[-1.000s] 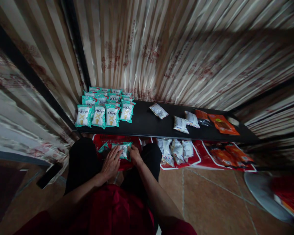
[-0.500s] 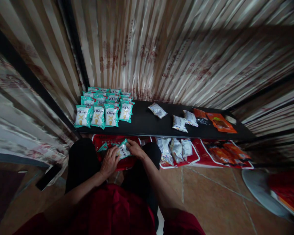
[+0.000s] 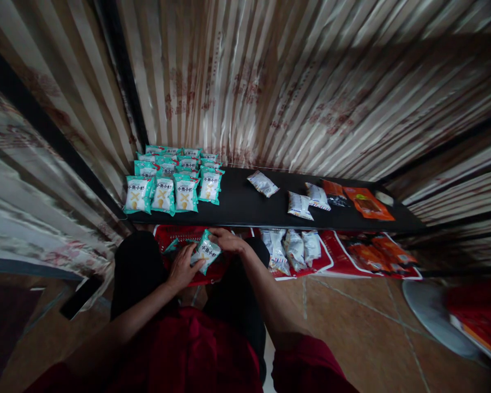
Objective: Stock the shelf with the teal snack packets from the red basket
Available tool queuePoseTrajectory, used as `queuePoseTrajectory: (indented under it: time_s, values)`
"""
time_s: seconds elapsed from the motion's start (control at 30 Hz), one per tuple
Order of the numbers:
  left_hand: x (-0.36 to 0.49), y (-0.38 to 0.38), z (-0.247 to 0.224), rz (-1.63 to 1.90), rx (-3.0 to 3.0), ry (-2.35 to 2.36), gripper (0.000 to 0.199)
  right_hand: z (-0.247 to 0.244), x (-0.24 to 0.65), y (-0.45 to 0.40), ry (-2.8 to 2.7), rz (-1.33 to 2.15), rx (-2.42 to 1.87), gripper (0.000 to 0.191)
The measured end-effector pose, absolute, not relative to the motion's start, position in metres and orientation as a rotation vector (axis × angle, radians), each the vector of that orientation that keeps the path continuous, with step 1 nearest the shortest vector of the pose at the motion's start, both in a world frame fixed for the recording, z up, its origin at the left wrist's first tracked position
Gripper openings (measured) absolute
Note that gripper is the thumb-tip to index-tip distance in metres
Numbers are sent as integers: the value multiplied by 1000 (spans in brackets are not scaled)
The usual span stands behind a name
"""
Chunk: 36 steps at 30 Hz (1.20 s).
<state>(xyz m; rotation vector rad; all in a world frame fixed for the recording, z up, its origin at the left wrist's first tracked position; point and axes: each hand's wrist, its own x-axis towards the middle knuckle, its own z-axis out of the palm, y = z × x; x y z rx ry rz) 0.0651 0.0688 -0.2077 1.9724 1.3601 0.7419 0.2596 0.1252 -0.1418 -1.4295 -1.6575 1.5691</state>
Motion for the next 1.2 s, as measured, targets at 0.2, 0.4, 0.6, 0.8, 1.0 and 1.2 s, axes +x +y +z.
queuePoseTrajectory:
  time_s: [0.2,0.4,0.6,0.8,1.0,1.2]
  values:
    - [63,70,-200,661,1749,1315,55,-129,256,129,-1748,1627,-1353,30]
    - [61,73,-191,726,1565,1293,48,-128,251,128,-1765,1481,-1364,36]
    - [61,76,-187,725,1490,1408,44,-128,251,120,-1660,1052,-1465,44]
    - [67,86,-177,795,1375,1460,41,-138,253,103,-1451,811,-1604,38]
    - [77,96,-167,859,1202,1443,43,-149,258,79,-1399,1089,-1575,42]
    - [89,101,-156,875,1199,1399,41,-143,250,69,-1175,1473,-1402,51]
